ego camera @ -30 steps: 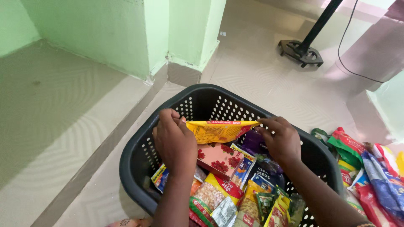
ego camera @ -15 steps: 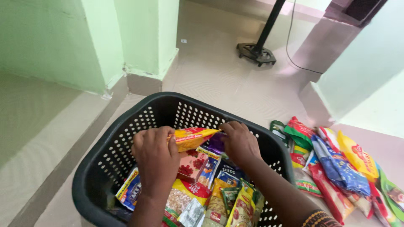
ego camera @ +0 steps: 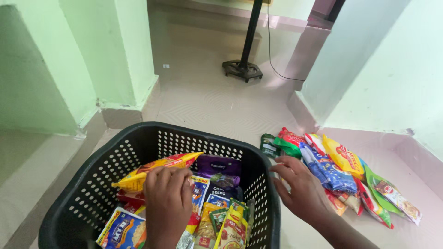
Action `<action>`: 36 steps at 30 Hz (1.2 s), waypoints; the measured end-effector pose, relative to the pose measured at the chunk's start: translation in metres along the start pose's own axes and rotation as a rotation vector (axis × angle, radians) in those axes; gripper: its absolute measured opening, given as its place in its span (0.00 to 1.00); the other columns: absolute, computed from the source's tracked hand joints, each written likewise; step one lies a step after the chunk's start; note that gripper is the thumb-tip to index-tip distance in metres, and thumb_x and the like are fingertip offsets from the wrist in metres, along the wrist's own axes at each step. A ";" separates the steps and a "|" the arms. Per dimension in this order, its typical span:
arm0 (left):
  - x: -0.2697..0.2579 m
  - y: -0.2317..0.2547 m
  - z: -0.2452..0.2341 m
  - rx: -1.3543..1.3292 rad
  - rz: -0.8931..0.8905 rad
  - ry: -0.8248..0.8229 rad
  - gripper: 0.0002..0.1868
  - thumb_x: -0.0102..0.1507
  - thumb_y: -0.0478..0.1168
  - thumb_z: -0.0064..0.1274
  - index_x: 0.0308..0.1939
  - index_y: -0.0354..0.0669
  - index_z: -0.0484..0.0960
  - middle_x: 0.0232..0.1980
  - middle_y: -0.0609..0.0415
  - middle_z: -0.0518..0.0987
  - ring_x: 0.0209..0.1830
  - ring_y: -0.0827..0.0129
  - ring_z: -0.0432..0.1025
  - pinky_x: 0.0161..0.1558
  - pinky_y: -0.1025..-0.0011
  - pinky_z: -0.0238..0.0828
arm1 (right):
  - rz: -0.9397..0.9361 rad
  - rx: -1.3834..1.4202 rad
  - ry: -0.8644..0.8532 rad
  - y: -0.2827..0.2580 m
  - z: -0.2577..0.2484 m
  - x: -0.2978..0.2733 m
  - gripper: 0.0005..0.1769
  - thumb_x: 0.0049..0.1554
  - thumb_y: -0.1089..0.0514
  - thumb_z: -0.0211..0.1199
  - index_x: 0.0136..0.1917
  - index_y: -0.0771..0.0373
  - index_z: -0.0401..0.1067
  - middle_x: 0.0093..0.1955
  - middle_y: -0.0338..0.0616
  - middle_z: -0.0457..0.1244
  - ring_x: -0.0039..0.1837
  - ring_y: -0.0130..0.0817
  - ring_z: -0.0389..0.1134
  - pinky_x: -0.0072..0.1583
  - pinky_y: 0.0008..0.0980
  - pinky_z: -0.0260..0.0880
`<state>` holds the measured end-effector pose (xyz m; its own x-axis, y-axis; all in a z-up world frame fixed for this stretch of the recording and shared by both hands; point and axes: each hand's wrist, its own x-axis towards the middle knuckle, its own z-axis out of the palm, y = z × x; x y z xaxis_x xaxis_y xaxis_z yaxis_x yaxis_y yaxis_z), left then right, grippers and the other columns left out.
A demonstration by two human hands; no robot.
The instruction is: The person sits on the floor and picks up various grocery items from a pile, placing them one by one into a black plastic basket. Items include pasta, chia seeds, chocolate syrup, and other packaged goods.
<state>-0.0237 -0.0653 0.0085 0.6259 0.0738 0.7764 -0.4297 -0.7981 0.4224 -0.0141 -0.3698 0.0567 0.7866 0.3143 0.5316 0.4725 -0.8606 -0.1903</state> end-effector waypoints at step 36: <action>-0.040 0.250 0.217 -0.467 -0.268 -0.684 0.12 0.58 0.33 0.58 0.45 0.48 0.79 0.44 0.58 0.78 0.55 0.60 0.67 0.58 0.60 0.63 | 0.605 -0.272 -0.110 0.217 0.019 -0.109 0.53 0.44 0.44 0.74 0.79 0.45 0.55 0.80 0.54 0.50 0.77 0.56 0.51 0.70 0.50 0.56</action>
<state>-0.0153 -0.3977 -0.0179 0.9333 -0.2714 0.2352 -0.3414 -0.4669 0.8157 0.0106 -0.5828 -0.0580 0.9238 -0.2289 0.3068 -0.1704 -0.9636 -0.2058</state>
